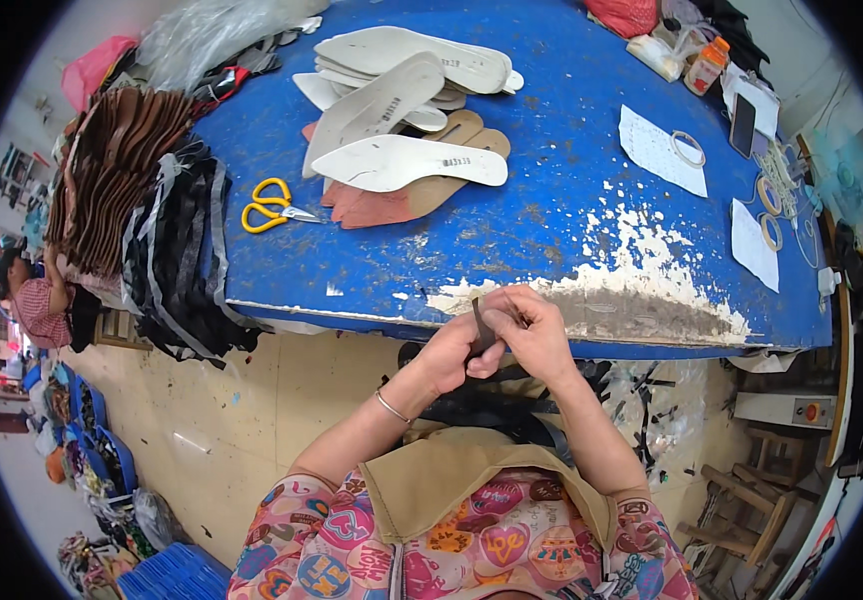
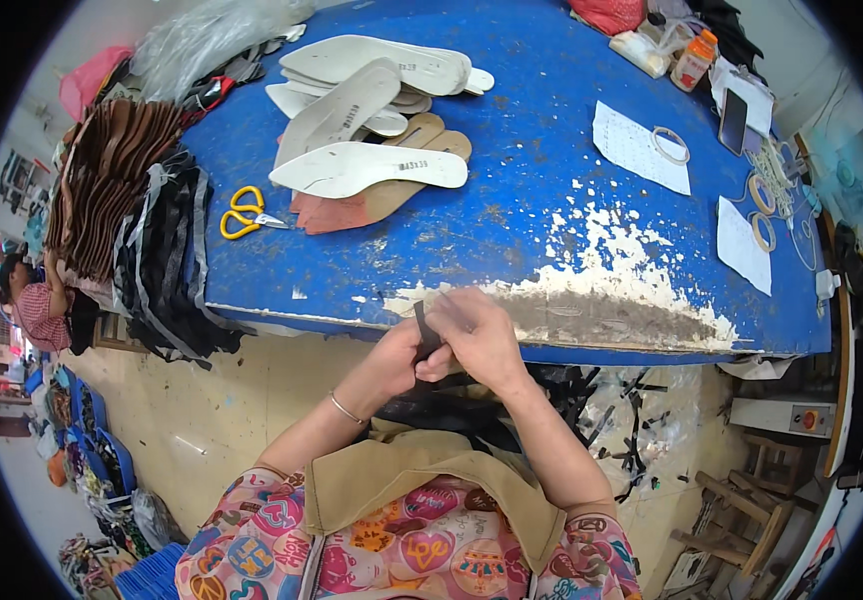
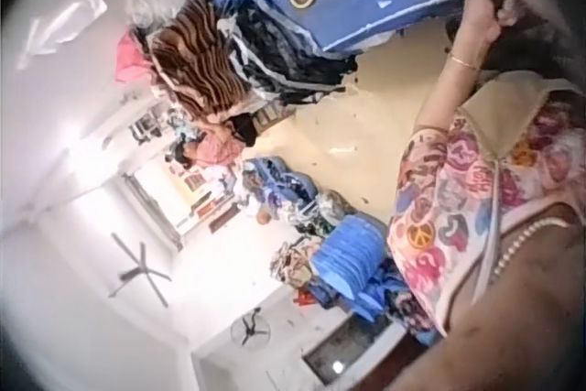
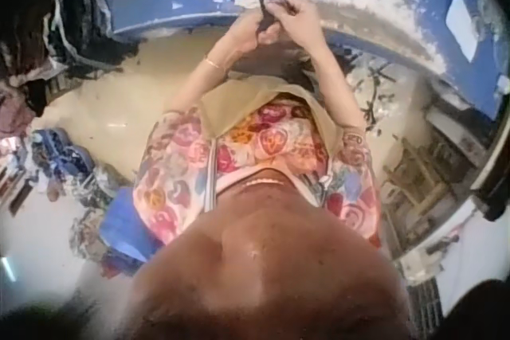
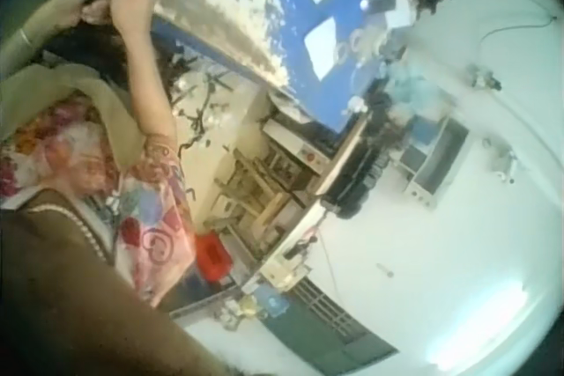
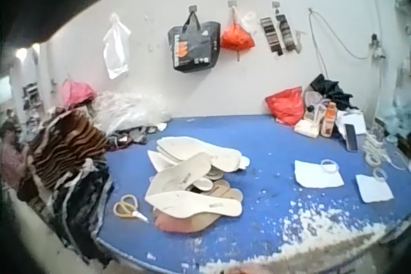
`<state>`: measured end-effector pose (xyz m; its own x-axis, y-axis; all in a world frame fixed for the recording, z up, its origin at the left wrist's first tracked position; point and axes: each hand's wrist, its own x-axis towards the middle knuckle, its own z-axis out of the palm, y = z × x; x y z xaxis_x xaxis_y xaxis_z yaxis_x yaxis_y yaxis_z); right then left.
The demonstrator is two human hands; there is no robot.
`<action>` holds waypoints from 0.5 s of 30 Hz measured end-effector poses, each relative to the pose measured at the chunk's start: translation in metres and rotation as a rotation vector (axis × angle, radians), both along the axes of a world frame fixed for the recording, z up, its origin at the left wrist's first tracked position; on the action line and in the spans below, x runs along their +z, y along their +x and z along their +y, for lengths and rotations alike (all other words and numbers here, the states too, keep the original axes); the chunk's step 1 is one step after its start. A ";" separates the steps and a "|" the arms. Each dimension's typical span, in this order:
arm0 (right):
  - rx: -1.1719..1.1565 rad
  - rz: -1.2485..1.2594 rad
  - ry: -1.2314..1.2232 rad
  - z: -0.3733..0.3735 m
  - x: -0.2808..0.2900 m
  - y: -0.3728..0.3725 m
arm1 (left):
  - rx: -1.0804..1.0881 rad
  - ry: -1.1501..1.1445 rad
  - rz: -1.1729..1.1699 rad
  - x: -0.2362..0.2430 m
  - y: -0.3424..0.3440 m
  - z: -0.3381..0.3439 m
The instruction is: The person wraps tape strips along the edges of shoe insoles by hand, trims the excess tape with snips, and presses the borders firmly to secure them.
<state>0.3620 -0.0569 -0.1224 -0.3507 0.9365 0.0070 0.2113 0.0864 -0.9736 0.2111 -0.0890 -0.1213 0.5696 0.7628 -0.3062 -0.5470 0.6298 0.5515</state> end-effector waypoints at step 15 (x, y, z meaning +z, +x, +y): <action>-0.089 0.436 -0.260 -0.040 0.011 -0.020 | 0.211 0.158 0.379 -0.013 -0.015 -0.029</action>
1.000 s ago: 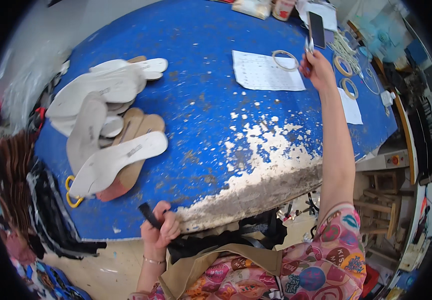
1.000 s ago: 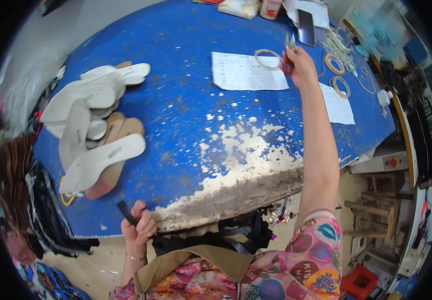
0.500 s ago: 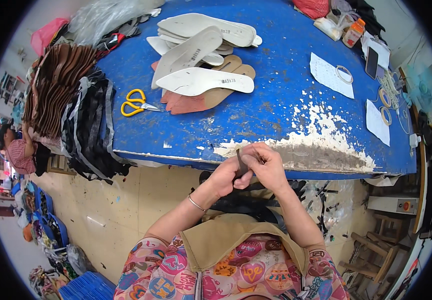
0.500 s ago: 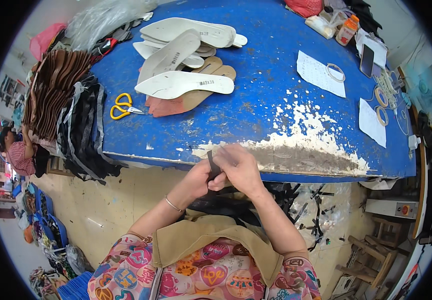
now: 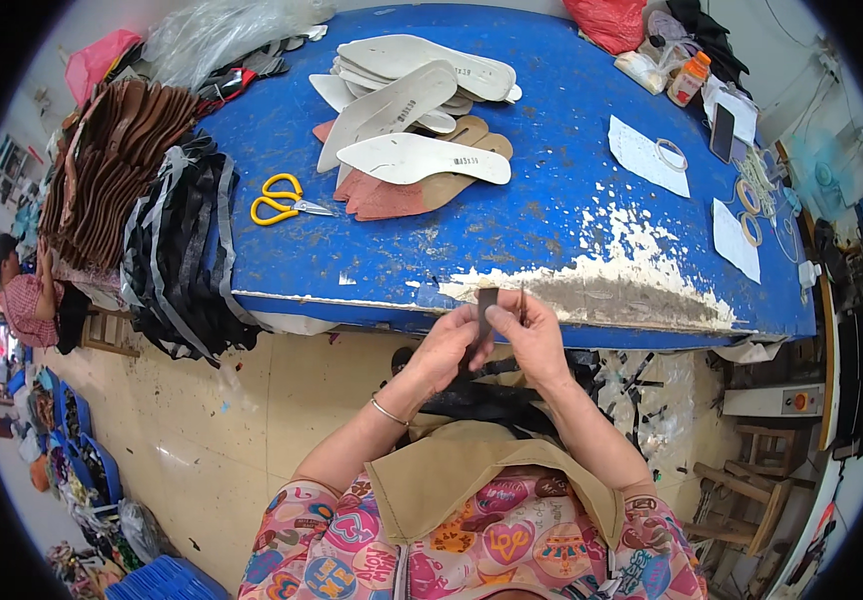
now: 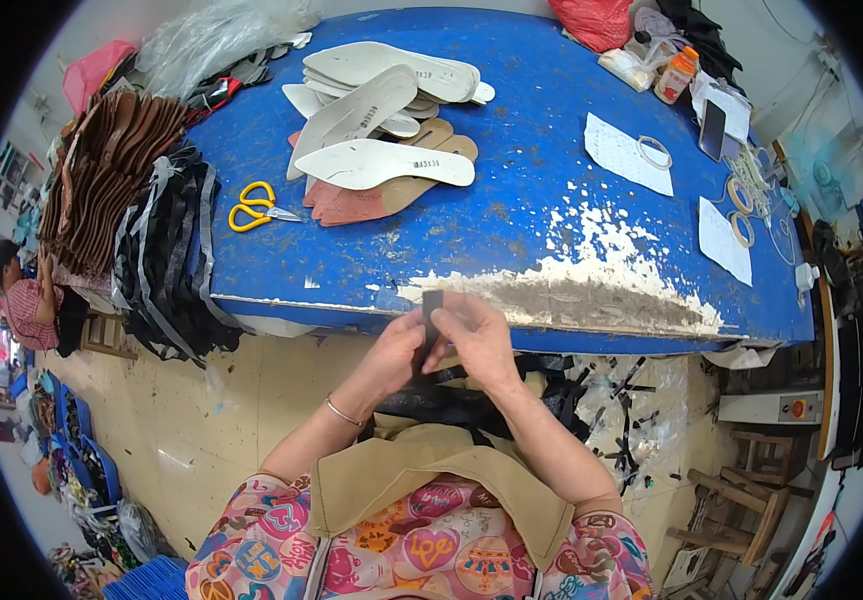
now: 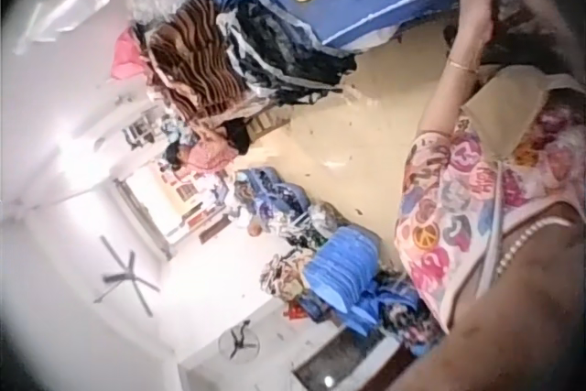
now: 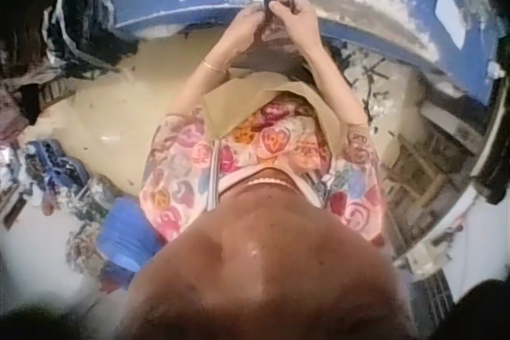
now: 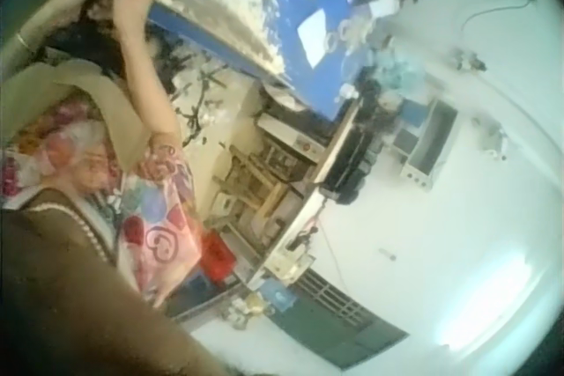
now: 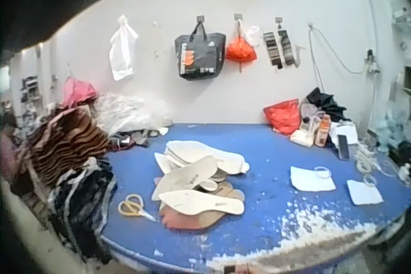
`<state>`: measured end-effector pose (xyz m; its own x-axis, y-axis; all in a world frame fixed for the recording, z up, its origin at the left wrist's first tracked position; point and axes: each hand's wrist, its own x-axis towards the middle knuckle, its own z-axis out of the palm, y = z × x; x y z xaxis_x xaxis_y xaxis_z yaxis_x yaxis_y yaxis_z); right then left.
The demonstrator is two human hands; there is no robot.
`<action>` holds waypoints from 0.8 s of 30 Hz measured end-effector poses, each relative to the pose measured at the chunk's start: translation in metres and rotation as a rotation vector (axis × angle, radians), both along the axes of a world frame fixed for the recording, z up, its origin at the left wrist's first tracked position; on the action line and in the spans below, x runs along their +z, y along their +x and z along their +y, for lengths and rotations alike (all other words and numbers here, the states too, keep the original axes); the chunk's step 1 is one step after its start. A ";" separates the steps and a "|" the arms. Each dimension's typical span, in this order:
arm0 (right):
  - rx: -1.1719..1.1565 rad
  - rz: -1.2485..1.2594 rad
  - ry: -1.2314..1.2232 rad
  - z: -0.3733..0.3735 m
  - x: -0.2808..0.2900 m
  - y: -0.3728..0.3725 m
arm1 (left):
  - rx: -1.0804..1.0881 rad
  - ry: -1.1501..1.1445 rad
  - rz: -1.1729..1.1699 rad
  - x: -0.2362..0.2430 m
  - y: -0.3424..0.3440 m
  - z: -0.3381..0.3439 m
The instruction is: The person wraps tape strips along the edges of shoe insoles by hand, trims the excess tape with snips, and presses the borders firmly to secure them.
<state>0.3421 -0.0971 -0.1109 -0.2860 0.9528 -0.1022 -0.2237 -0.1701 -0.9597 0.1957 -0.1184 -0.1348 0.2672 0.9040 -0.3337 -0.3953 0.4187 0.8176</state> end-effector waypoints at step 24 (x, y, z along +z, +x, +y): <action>-0.308 -0.226 0.456 -0.020 0.147 0.083 | 0.593 0.582 0.278 0.002 -0.088 0.050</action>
